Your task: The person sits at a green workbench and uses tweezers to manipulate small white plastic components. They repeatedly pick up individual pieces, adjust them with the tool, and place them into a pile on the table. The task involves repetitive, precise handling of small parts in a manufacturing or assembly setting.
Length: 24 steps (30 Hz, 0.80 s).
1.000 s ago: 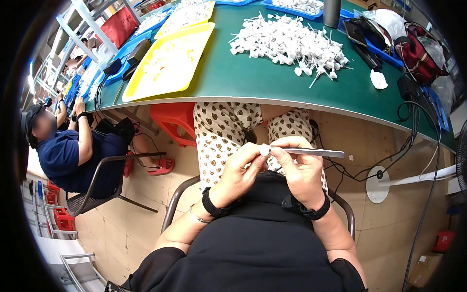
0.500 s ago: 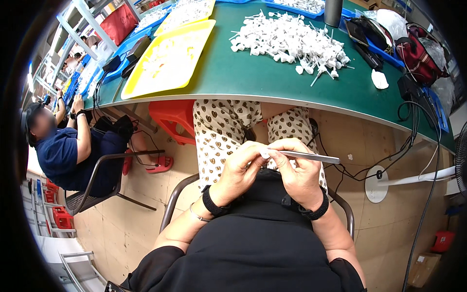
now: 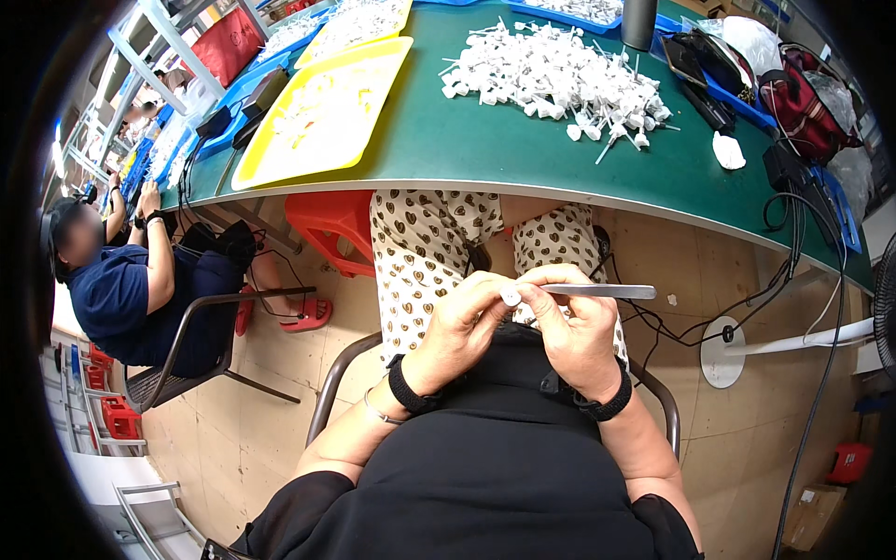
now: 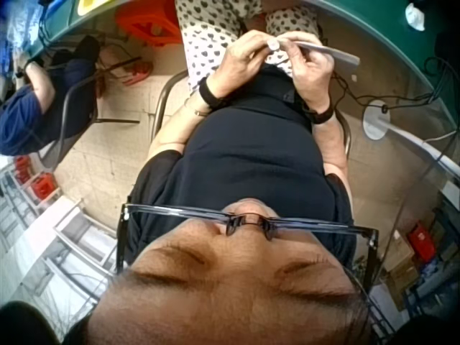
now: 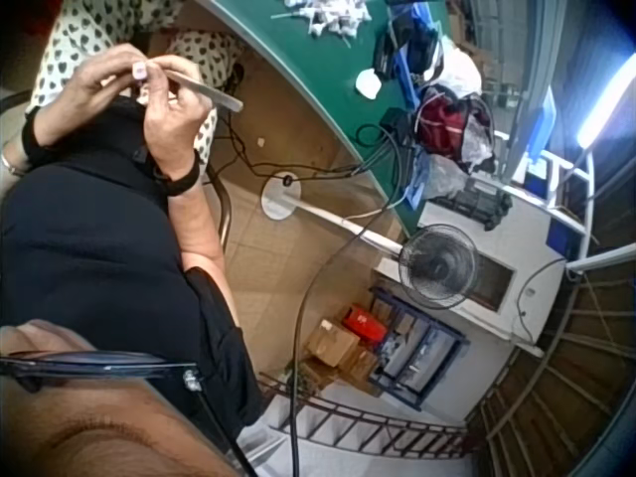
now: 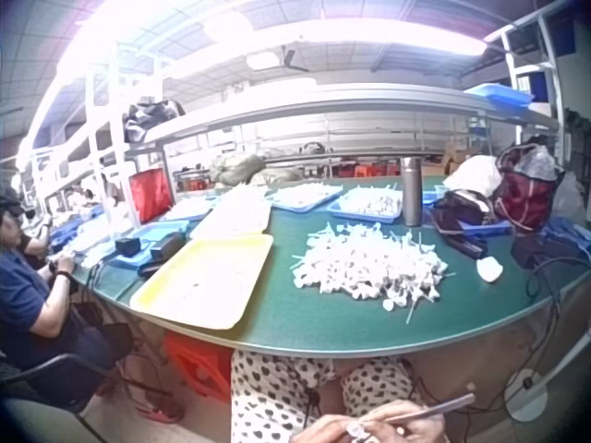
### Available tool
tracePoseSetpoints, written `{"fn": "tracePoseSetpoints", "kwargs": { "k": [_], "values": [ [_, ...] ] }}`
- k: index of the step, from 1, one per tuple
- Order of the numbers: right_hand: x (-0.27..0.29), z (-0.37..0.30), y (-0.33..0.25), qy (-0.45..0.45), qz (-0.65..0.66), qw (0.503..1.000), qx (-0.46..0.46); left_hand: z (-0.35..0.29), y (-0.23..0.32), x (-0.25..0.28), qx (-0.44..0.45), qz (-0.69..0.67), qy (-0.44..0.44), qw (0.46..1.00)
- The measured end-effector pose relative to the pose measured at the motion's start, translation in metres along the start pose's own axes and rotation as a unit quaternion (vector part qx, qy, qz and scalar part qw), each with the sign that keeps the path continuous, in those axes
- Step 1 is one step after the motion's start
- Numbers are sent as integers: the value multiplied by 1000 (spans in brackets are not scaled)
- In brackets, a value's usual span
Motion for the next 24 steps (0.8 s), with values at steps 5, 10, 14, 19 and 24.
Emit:
{"fn": "tracePoseSetpoints", "kwargs": {
  "k": [5, 10, 14, 19, 24],
  "values": [
    [1, 0, 1, 8, 12, 1000, -1, 0, 1, 0, -1, -2, -1, 1000],
    [2, 1, 0, 3, 14, 1000, -10, -1, 0, 0, 2, 1, 1, 1000],
    [2, 0, 0, 9, 22, 1000, -11, -1, 0, 1, 2, 0, 3, 1000],
    [2, 1, 2, 14, 26, 999, -27, -1, 0, 1, -5, -1, 12, 1000],
    [2, 1, 2, 21, 28, 999, -36, -1, 0, 1, -6, 3, 12, 1000]
  ]
}}
Point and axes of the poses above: each hand's wrist, its own z-axis towards the middle knuckle, its own x-axis out of the back of the hand, y = z × x, the point moved 8 cm from there along z, towards the middle knuckle, and after that the axes turned 12 degrees about z, right-handed, at the moved point
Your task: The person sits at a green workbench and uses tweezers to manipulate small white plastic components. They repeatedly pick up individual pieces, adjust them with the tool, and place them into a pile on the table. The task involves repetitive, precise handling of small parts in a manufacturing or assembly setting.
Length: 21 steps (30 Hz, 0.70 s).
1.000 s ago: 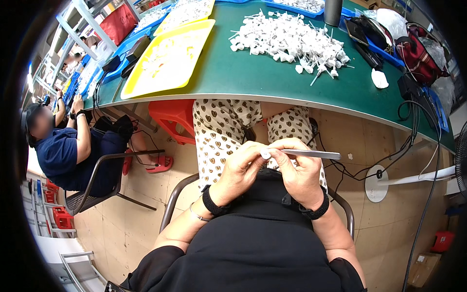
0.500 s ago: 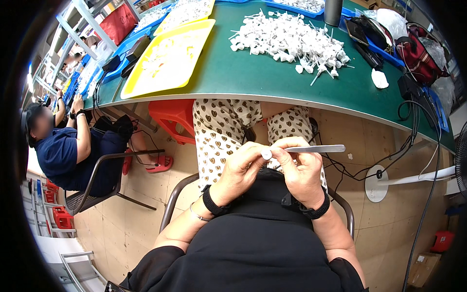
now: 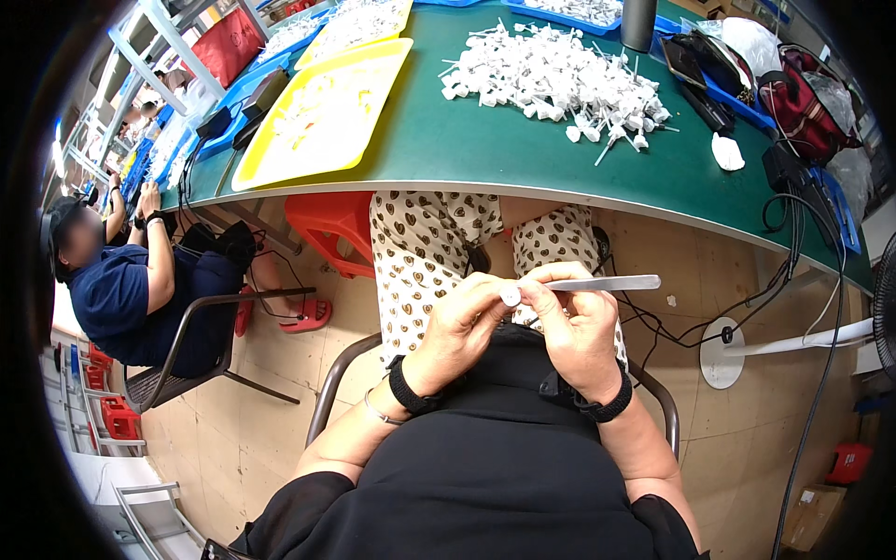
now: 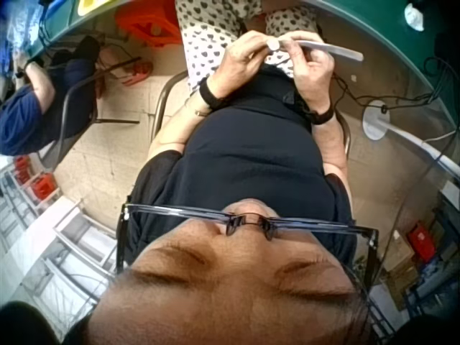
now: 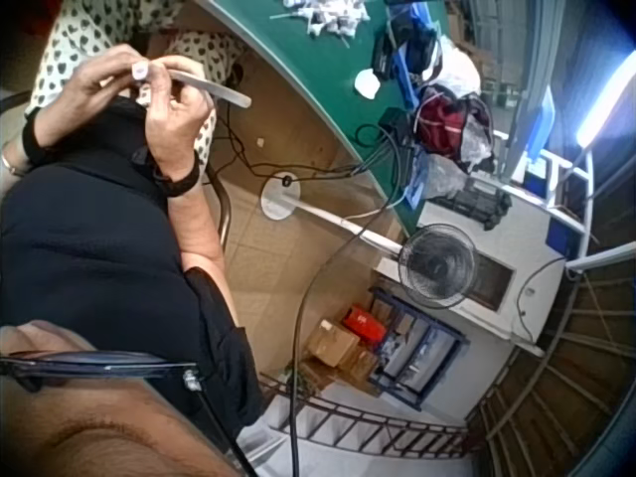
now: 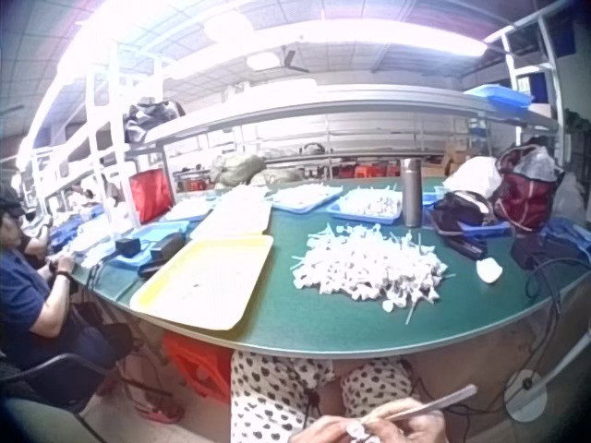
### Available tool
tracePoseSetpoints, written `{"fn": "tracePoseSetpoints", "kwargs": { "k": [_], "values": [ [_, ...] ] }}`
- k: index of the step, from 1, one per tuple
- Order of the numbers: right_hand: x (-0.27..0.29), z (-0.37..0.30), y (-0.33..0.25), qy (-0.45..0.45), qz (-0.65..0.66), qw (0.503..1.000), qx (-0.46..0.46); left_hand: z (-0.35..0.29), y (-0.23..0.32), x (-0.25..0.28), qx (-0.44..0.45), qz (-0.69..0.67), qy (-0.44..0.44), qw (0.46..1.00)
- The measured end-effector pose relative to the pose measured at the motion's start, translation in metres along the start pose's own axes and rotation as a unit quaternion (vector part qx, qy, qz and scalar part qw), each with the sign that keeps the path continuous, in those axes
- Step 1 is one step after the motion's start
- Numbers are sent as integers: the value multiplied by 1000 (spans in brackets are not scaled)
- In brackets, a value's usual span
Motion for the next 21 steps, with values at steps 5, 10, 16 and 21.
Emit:
{"fn": "tracePoseSetpoints", "kwargs": {
  "k": [5, 10, 16, 21],
  "values": [
    [0, 0, 1, 5, 12, 1000, -10, 0, 0, 0, -2, -4, 2, 1000],
    [0, 0, 1, 1, 15, 1000, -16, -1, -1, -1, 1, -6, 3, 1000],
    [-9, 4, -14, -64, -85, 994, 31, -2, -2, -3, -1, -3, -4, 1000],
    [-11, 5, -20, -89, -139, 983, 74, -2, -3, -2, 4, -9, -5, 1000]
  ]
}}
Point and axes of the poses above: each hand's wrist, its own z-axis towards the middle knuckle, its own x-axis out of the back of the hand, y = z × x, the point moved 8 cm from there along z, towards the middle knuckle, and after that the axes turned 12 degrees about z, right-handed, at the moved point
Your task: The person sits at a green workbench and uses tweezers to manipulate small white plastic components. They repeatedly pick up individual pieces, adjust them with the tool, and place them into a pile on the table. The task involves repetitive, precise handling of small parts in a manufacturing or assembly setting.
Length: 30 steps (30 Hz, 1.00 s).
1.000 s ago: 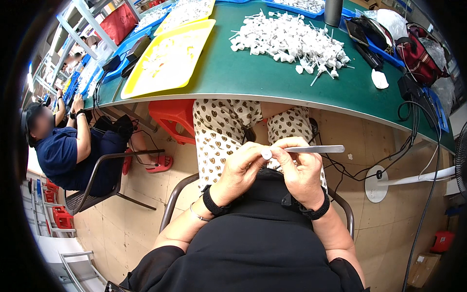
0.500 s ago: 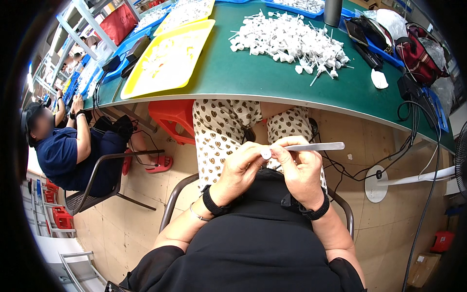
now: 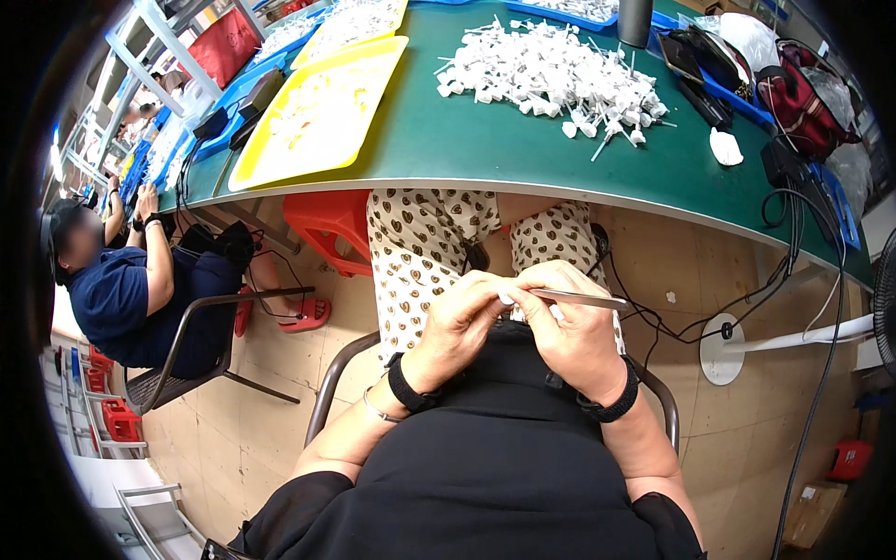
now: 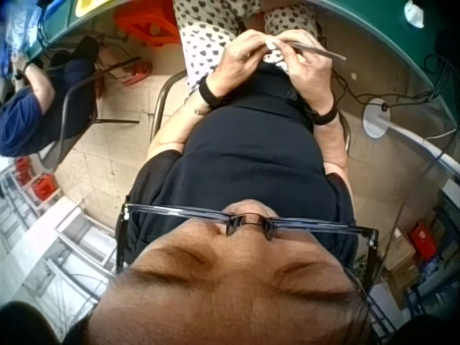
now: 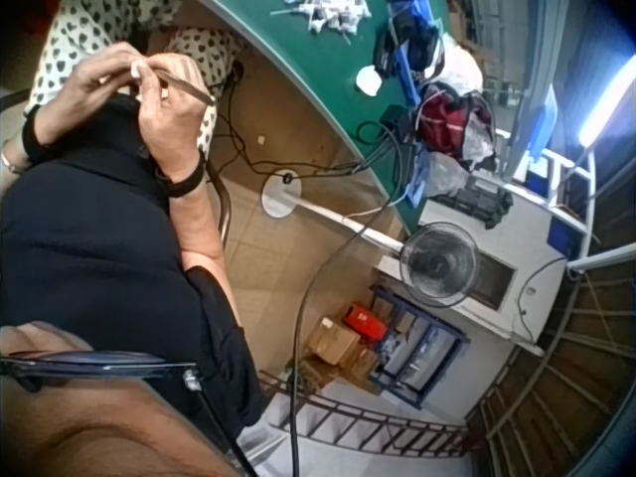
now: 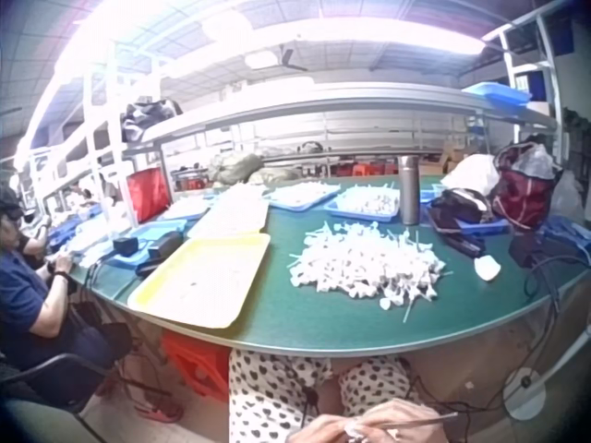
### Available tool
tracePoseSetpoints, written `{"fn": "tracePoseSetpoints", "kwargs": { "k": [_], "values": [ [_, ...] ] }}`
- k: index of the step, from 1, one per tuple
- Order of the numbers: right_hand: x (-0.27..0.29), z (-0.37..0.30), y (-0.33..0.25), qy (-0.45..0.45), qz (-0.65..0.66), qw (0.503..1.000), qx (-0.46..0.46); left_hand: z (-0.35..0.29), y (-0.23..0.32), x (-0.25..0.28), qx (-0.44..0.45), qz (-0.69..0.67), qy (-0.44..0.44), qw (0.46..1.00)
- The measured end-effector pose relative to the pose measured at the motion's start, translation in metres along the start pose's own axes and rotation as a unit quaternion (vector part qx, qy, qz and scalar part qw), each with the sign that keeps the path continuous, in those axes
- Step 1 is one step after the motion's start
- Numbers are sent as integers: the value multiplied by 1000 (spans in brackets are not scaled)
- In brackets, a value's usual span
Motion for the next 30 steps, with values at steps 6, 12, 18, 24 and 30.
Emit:
{"fn": "tracePoseSetpoints", "kwargs": {
  "k": [6, 12, 18, 24, 30],
  "values": [
    [2, -6, 19, 82, 267, 954, -112, 3, -4, 2, 0, -8, 6, 1000],
    [-2, -8, 20, 63, 191, 975, -93, 3, 1, 2, -9, -2, 14, 1000],
    [-1, -7, 18, 69, 164, 981, -73, 2, 1, 1, 0, -6, -1, 1000],
    [2, -9, 18, 75, 139, 986, -60, 2, 1, 0, 1, -11, -6, 1000],
    [0, -1, -1, 37, 69, 995, 61, 1, 0, -2, 0, -12, -12, 1000]
  ]
}}
Point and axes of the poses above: each hand's wrist, its own z-axis towards the middle knuckle, its own x-axis out of the back of the hand, y = z × x, the point moved 8 cm from there along z, towards the middle knuckle, and after that the axes turned 12 degrees about z, right-handed, at the moved point
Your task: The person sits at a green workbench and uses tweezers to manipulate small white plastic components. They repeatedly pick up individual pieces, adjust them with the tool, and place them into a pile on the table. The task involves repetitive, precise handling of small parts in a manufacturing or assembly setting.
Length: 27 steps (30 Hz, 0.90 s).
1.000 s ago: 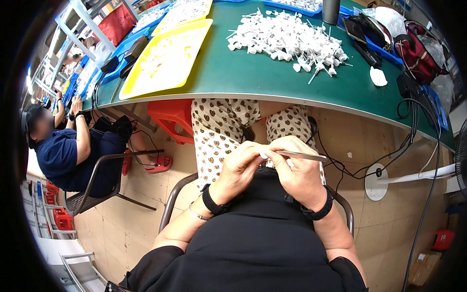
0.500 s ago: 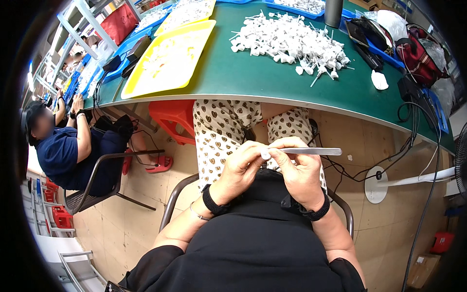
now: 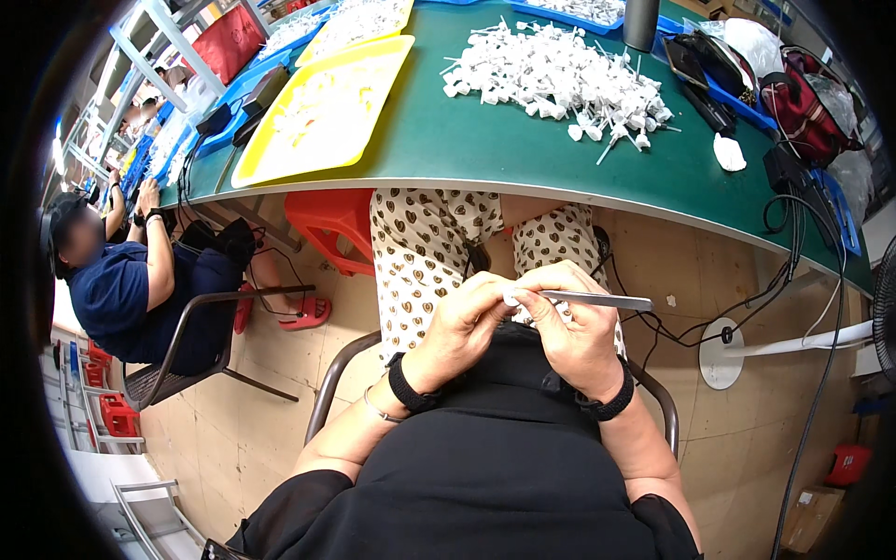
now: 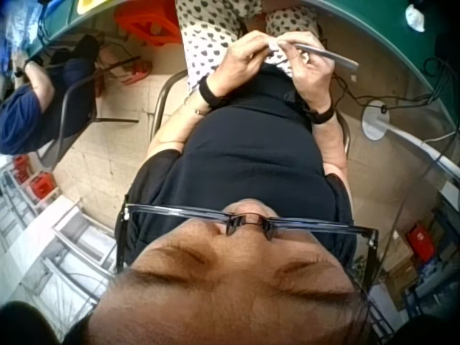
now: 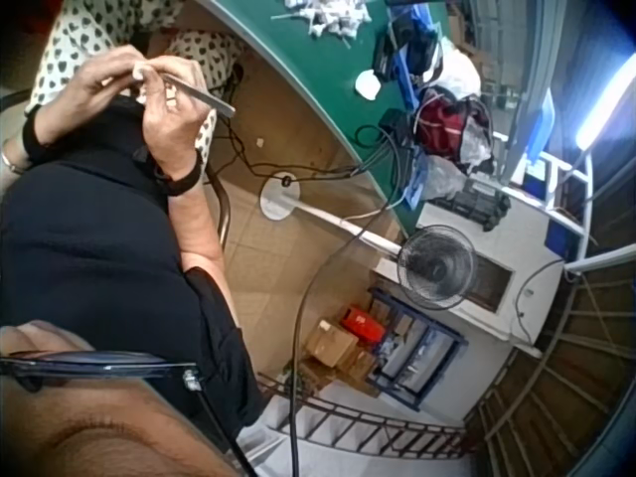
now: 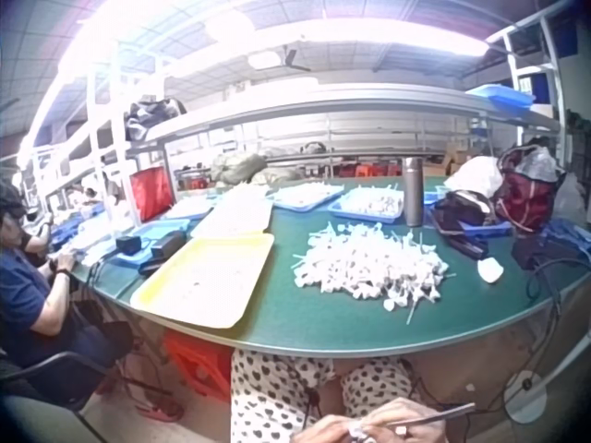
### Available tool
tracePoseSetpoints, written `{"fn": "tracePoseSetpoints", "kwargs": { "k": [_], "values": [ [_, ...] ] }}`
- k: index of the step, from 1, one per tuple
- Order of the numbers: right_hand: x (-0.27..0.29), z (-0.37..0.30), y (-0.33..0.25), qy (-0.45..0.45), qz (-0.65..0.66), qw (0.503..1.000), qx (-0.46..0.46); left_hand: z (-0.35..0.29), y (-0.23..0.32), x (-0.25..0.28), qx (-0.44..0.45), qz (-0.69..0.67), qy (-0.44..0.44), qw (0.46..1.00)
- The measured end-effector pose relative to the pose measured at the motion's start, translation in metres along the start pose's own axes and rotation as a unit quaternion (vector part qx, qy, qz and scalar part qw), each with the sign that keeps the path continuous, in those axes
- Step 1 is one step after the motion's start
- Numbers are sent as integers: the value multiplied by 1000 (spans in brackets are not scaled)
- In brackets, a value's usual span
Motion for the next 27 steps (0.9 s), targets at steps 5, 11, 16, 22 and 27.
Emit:
{"fn": "tracePoseSetpoints", "kwargs": {
  "k": [5, 11, 16, 22, 27],
  "values": [
    [-1, 3, -3, -21, -24, 999, -12, -1, -1, -1, -6, 10, -4, 1000],
    [0, 2, 0, -13, -12, 999, -39, -2, -1, -2, -8, 4, 1, 1000],
    [-1, 2, 0, -27, -21, 999, -33, -2, -1, -1, -8, 4, 3, 1000],
    [-4, 4, -1, -57, -60, 996, -13, -3, -2, -2, -7, 3, 2, 1000],
    [3, -8, 19, 19, 104, 984, -145, 0, 1, 4, 0, 13, 15, 1000]
  ]
}}
Point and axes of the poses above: each hand's wrist, its own z-axis towards the middle knuckle, its own x-axis out of the back of the hand, y = z × x, the point moved 8 cm from there along z, towards the middle knuckle, and after that the axes turned 12 degrees about z, right-handed, at the moved point
